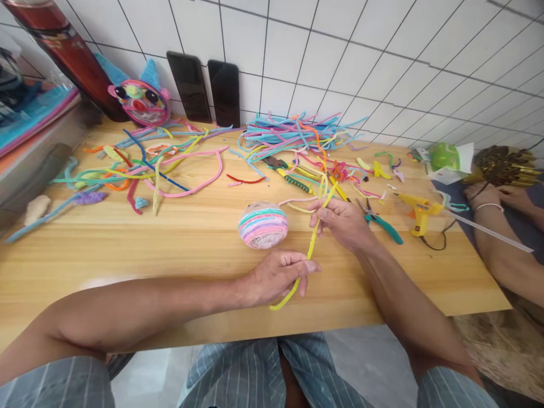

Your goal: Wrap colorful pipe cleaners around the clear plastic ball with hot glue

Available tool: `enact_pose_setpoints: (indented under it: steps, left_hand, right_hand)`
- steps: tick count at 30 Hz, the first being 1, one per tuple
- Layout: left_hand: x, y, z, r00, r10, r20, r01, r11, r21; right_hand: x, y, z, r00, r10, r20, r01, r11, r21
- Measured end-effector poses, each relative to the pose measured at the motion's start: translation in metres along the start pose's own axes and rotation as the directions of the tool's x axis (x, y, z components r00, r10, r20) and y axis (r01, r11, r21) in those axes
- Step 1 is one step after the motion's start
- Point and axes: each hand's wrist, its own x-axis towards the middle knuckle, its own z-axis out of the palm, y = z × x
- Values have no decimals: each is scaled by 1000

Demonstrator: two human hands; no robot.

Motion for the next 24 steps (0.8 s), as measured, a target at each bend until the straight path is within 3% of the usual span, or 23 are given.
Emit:
enact_pose_setpoints:
  steps: [5, 10, 15, 20, 24]
  left_hand:
    - [2, -5, -1, 1000, -23, -10, 23, 999, 22]
    - [2, -4, -2, 995, 93, -21, -89, 981, 173]
    - [1, -2, -3, 1000, 3, 7, -5, 979, 204]
    - [0, -1, -2, 998, 43, 47, -53, 971, 232]
    - [-2, -3, 0, 999, 33, 18, -37, 966, 258]
  right_hand:
    - [-6, 4, -1, 993, 36, -108, -24, 994, 110]
    - [-7, 8, 1, 982, 45, -181, -25, 993, 114]
    - [-4, 5, -2, 981, 38, -192, -1, 982, 191]
    - [-5, 5, -4, 965, 26, -260, 23, 983, 182]
    - [-3, 6, -4, 961, 29, -276, 20, 985, 172]
